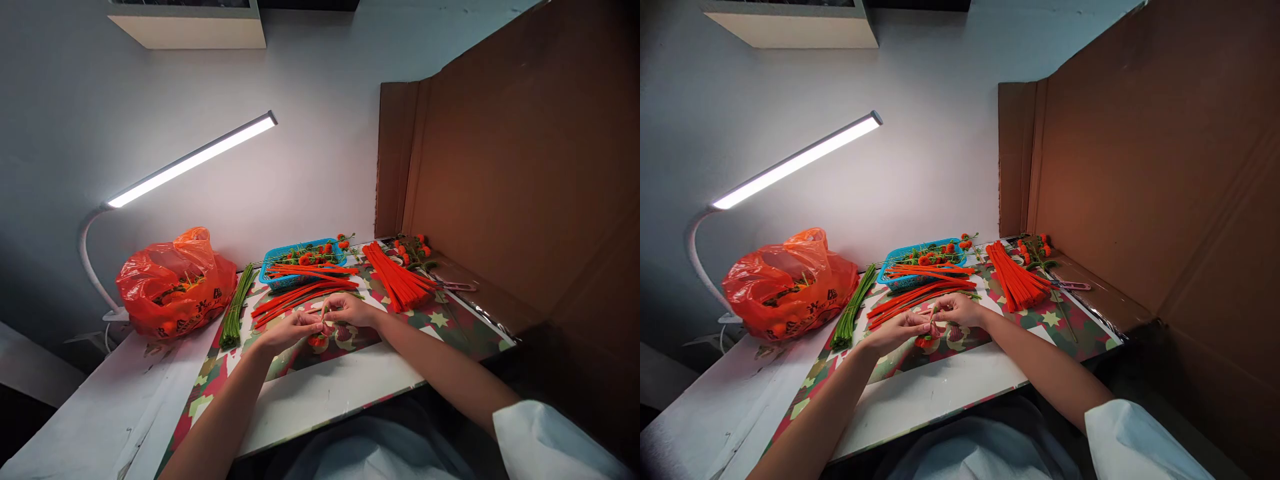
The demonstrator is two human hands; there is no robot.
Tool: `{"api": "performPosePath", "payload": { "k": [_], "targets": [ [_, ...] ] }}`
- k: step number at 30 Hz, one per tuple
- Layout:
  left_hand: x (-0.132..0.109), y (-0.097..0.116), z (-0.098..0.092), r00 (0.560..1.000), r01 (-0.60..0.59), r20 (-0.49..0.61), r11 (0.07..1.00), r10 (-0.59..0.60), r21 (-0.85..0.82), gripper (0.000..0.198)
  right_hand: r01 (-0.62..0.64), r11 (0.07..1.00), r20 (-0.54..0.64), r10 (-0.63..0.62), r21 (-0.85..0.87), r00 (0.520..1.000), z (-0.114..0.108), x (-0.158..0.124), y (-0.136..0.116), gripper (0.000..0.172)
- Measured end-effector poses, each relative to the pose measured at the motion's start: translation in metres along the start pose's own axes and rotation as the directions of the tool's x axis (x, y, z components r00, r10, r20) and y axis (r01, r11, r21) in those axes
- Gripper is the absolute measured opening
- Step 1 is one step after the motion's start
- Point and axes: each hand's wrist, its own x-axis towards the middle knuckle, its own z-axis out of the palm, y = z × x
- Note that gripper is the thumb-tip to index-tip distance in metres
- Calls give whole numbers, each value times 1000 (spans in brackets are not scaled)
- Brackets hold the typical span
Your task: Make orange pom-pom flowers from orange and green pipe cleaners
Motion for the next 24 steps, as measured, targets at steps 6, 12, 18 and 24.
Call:
{"api": "performPosePath", "payload": {
  "k": [6, 12, 18, 24],
  "targets": [
    [4, -4, 8, 958, 22, -288, 995, 7, 98, 33, -66, 993, -147, 51, -101, 988, -1, 1, 4, 22],
    [6, -8, 12, 939, 25, -342, 982, 42, 189, 24, -124, 980, -226, 87, -156, 970, 3, 3, 10, 17],
    [3, -3, 2, 987, 1, -160, 996, 14, 93, 36, -31, 991, -144, 11, -131, 989, -2, 0, 4, 17],
    [0, -7, -5, 999, -3, 33, 1000, 3, -22, 46, -7, 993, -89, -3, -118, 996, 2, 2, 2, 19]
  ]
}}
